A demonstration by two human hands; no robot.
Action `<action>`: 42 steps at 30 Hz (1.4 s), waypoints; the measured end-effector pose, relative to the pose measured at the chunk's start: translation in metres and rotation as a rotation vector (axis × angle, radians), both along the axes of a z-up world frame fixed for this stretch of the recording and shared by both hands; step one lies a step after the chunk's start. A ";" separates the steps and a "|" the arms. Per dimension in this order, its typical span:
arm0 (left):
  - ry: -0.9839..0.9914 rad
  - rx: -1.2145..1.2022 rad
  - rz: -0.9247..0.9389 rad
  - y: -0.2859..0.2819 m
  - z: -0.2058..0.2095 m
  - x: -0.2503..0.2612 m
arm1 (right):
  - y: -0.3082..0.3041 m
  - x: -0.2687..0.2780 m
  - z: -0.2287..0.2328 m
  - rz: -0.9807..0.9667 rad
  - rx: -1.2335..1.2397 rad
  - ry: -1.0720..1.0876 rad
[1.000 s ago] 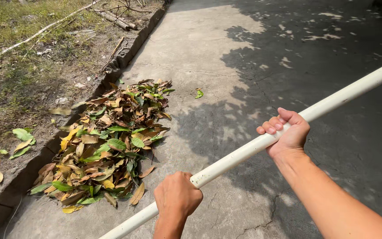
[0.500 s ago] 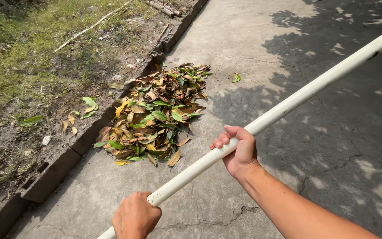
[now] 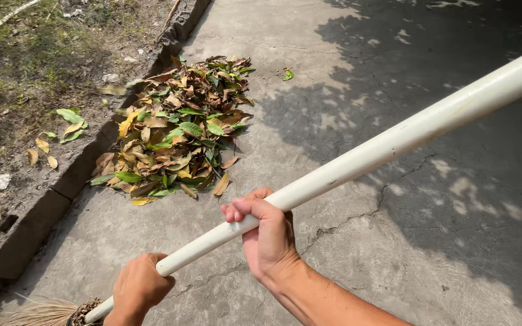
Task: The person sweeps dry leaves across a concrete courtyard using a long-handled broom, gathering them into a pile near potted plants.
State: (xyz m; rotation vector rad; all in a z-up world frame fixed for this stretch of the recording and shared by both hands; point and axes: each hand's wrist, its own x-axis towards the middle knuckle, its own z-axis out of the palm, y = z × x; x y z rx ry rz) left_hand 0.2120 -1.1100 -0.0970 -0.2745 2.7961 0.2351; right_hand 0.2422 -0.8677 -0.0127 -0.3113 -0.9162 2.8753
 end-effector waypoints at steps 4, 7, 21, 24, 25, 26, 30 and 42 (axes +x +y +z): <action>0.086 0.162 -0.195 0.106 0.025 -0.006 | 0.114 -0.013 0.008 -0.271 0.045 -0.039; 0.199 0.257 -0.294 0.181 0.058 0.015 | 0.206 -0.017 0.032 -0.390 0.070 0.012; 0.053 -0.046 0.054 0.013 0.069 0.076 | 0.021 -0.011 0.015 0.059 -0.200 0.082; 0.053 -0.093 -0.072 0.016 0.045 0.048 | 0.025 0.001 0.019 0.008 -0.166 0.149; 0.104 -0.092 -0.148 0.029 0.037 0.036 | 0.036 0.006 0.019 -0.013 -0.147 0.152; 0.155 -0.089 -0.224 0.045 0.031 0.026 | 0.048 0.010 0.018 -0.033 -0.128 0.154; 0.281 0.032 -0.411 0.139 0.026 -0.001 | 0.141 0.034 0.019 -0.236 -0.063 0.194; 0.192 0.227 -0.647 0.412 0.096 0.049 | 0.431 0.110 0.035 -0.747 -0.096 0.002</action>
